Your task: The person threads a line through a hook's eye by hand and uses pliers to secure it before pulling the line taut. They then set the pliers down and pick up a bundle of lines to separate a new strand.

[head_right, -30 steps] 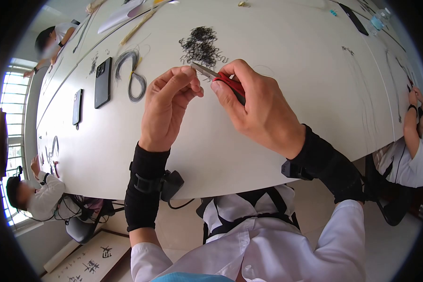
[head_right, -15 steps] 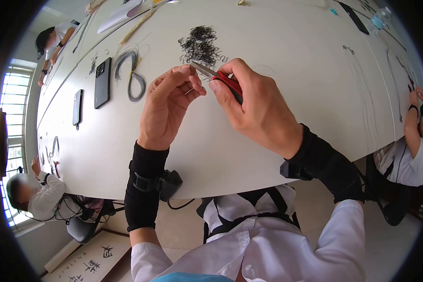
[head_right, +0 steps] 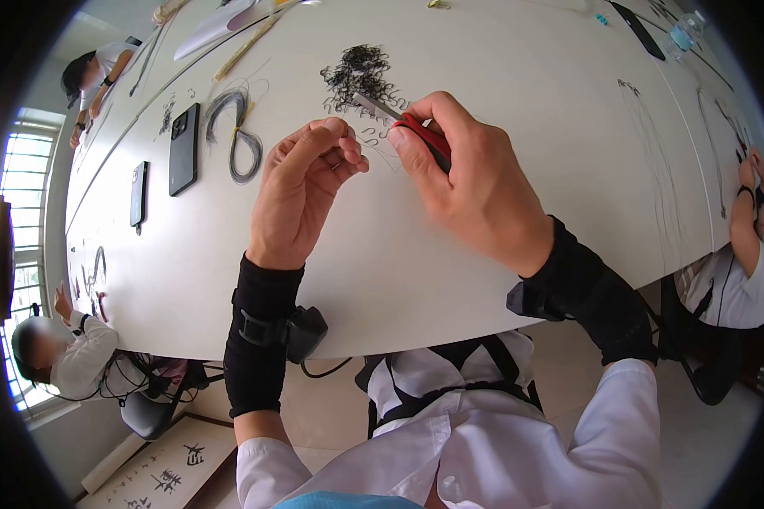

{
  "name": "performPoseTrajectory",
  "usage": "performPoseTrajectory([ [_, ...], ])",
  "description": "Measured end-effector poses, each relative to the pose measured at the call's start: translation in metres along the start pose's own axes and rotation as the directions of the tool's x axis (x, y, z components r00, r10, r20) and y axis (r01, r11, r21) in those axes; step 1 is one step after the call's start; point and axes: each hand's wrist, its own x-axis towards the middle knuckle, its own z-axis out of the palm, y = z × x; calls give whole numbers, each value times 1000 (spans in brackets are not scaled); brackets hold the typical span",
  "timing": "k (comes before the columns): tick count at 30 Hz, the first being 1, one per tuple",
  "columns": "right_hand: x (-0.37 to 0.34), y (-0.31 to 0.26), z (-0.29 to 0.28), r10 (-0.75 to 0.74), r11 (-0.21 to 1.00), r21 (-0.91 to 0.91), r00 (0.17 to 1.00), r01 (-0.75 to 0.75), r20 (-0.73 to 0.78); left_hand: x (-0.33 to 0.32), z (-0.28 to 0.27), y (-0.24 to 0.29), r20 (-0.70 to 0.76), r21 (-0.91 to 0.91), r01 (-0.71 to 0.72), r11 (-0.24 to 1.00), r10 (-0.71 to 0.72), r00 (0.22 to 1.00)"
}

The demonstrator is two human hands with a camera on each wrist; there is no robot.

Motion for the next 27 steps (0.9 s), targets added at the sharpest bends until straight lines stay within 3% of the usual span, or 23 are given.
performPoseTrajectory([
  [8,14,32,-34,115,992,63,982,-107,-152,0,1,-1,-36,48,14,999,-12,999],
  [11,15,35,-40,246,960,133,969,-247,25,0,2,-2,-41,61,14,998,-11,999],
  [14,13,20,-35,356,857,341,922,-387,153,0,3,-3,-64,86,7,996,-2,998],
  [17,9,8,-14,314,844,395,931,-363,185,1,5,-5,-72,114,9,993,-1,997],
  [18,11,4,-15,354,844,326,899,-426,259,0,7,-5,-76,118,13,993,-4,997],
  [21,15,4,-5,335,798,400,884,-451,327,0,6,-5,-63,111,21,994,-14,998],
  [27,20,3,-3,348,749,494,897,-441,273,-1,5,-5,-20,66,68,995,-67,998],
])
